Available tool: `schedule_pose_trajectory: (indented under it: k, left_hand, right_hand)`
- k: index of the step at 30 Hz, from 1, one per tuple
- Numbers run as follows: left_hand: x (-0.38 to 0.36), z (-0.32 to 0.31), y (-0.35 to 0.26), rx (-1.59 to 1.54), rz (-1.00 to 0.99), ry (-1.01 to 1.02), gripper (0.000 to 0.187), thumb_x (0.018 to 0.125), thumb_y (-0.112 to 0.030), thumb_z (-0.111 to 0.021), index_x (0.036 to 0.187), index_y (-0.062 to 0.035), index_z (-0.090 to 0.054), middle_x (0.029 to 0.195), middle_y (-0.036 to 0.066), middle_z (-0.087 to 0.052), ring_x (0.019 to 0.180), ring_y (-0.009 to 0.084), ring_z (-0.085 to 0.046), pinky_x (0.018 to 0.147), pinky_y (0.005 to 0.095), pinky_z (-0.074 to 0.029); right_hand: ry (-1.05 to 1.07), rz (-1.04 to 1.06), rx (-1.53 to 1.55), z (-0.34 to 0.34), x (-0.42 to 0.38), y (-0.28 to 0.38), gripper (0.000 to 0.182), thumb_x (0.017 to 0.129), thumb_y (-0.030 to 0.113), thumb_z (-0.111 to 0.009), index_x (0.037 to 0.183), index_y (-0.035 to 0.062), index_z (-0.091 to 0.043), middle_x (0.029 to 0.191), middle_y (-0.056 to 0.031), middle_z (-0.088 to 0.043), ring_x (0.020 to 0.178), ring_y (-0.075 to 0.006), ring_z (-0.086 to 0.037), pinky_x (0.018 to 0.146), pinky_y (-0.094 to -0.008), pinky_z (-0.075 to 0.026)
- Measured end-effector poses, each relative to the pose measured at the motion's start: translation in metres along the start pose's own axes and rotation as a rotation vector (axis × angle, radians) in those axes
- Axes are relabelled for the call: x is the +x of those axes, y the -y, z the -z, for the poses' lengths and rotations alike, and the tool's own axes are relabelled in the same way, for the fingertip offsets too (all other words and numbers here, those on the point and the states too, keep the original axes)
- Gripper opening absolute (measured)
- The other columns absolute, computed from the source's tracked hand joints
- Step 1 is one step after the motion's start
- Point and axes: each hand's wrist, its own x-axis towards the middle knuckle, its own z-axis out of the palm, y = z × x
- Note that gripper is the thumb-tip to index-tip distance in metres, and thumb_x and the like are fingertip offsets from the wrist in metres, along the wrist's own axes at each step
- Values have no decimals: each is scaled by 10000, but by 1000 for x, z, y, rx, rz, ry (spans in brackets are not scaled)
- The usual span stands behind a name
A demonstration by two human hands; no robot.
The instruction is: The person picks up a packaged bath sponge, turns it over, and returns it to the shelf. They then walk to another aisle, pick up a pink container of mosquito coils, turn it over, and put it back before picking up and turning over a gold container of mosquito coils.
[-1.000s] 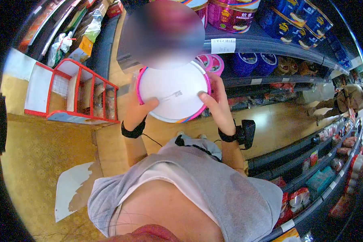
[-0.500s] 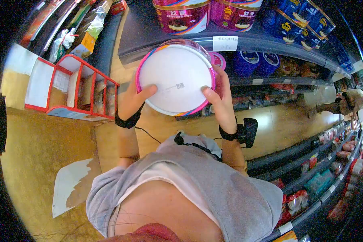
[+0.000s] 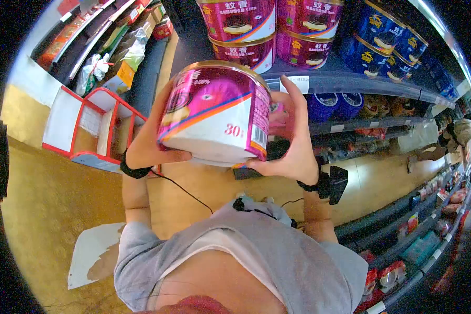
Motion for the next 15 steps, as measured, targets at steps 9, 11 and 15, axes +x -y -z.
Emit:
schedule_pose_trajectory:
  k: [9,11,15]
  left_hand:
    - [-10,11,-7,663,-423,-457,975,511,-225,-793,1267,-45,-204,1213,160,-300,1107,297,-383,863,365,-399]
    - [1,17,-4,971,-826,-541,803,585,-205,-748,1211,-67,-265,1174,169,-316,1038,391,-420,835,452,-408]
    - [13,38,7,1138,-902,-725,711,634,-202,-711,1173,-50,-272,1138,157,-332,1047,397,-417,857,466,-390]
  right_hand:
    - [170,337,-211,-4,48,10,1103,526,212,-793,1310,77,-29,1315,-190,-216,1206,-292,-273,961,-405,-266]
    - [164,334,-366,-8,48,10,1068,554,180,-777,1311,82,-30,1335,-172,-158,1234,-273,-217,997,-397,-190]
    - [91,280,-356,-15,46,2,989,566,124,-755,1302,87,-95,1315,-141,-164,1135,-261,-343,887,-370,-347]
